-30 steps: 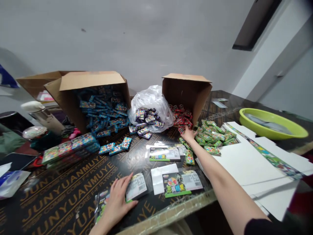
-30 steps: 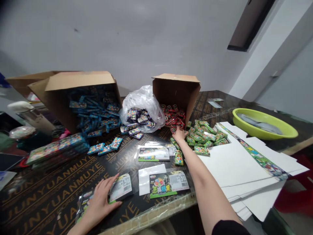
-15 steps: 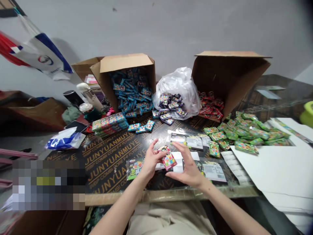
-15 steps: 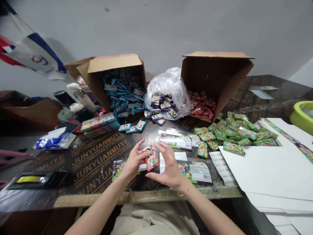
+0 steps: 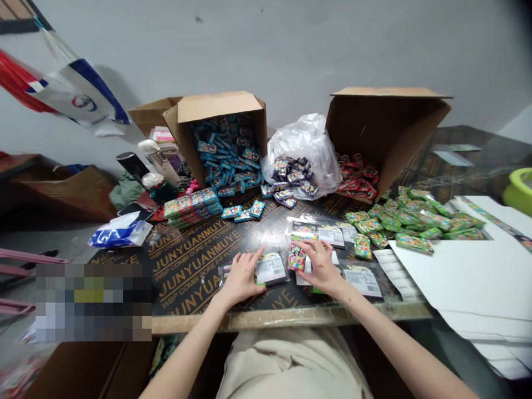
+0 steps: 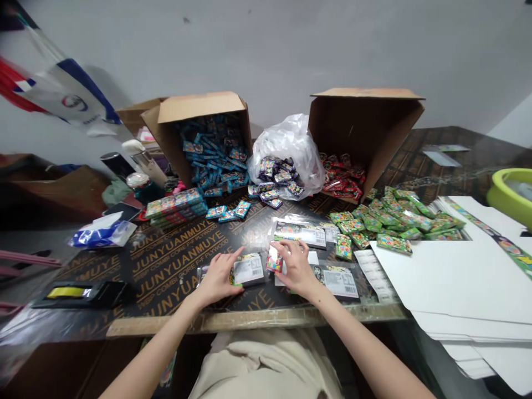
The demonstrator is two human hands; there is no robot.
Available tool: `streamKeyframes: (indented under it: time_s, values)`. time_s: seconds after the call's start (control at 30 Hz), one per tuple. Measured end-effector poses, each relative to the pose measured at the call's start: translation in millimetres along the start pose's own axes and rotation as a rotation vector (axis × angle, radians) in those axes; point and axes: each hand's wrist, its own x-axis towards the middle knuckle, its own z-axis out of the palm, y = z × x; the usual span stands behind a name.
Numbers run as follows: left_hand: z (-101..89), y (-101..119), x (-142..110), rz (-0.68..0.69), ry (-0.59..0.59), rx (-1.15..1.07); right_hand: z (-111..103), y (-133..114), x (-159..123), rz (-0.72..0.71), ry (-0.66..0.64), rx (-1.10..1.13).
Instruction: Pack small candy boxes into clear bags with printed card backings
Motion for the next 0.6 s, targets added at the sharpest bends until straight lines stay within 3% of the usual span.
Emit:
streamKeyframes:
  time_s: [0.23, 0.4, 0.47, 0.53, 0.6]
  values:
    - [-10.8, 8, -10, 0.112, 0.048, -0.064, -4, 0, -3, -0.053, -0.217, 0.258]
    - [-16.2, 13, -9, 0.056, 0.122, -0.09, -8, -14, -3, 0.041, -0.024, 0.272]
    - [-15.9, 14, -6, 0.057, 0.135, -0.09, -9, -18, -4, 0.04, -0.085, 0.312]
    - [-14.4, 14, -3, 0.072, 0.129, -0.073, -13, -10, -5, 0.028, -0.155, 0.307]
    - [-11.1, 10, -2, 0.071, 0.121, -0.036, -25, 14, -6, 0.106, -0.061, 0.162]
